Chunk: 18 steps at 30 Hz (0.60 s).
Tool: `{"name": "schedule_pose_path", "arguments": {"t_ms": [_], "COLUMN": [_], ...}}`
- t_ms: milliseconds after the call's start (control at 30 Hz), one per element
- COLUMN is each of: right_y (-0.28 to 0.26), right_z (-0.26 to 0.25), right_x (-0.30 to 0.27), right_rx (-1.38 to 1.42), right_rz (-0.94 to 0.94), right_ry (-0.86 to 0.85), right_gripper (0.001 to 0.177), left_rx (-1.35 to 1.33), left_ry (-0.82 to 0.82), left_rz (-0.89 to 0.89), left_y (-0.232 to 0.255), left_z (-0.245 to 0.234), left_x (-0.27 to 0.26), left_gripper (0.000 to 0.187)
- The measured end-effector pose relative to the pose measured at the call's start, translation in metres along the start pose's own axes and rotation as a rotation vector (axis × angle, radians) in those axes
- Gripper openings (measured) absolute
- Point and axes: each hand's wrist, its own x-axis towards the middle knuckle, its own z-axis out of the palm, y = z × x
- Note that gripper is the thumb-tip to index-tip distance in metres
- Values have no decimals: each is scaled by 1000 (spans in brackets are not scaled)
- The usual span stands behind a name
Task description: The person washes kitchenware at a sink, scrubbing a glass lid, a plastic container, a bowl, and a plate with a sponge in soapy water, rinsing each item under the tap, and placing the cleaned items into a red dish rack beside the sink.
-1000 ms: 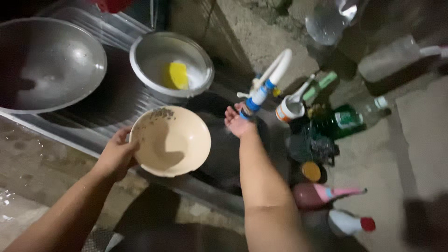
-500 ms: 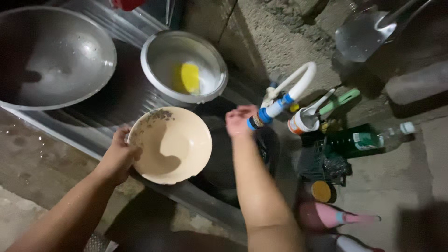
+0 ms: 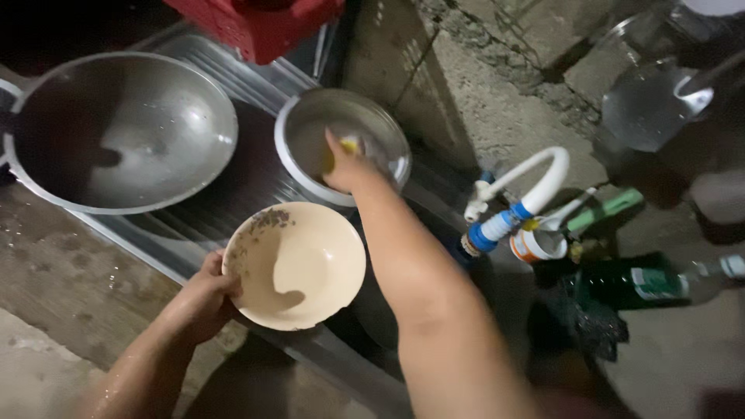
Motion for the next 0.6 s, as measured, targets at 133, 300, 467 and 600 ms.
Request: {"name": "schedule_pose_path", "arguments": {"t_ms": [133, 300, 467, 600], "right_y": [-7, 20, 74, 110], "right_z": [24, 41, 43, 45], "right_x": [22, 60, 104, 95], "right_rx": [-25, 128, 302, 953], "right_rz": [86, 31, -118, -42], "right_ry": [-77, 61, 353, 349], "right_gripper": [77, 53, 34, 35], "left_rx": [-22, -96, -74, -199], "left_ry": [-2, -21, -114, -109], "left_rz": [-26, -107, -81, -30], "left_y": [4, 20, 21, 14], "left_z": [5, 26, 36, 32], "left_x": [-3, -11, -13, -10], "left_gripper": [72, 77, 86, 80]}}
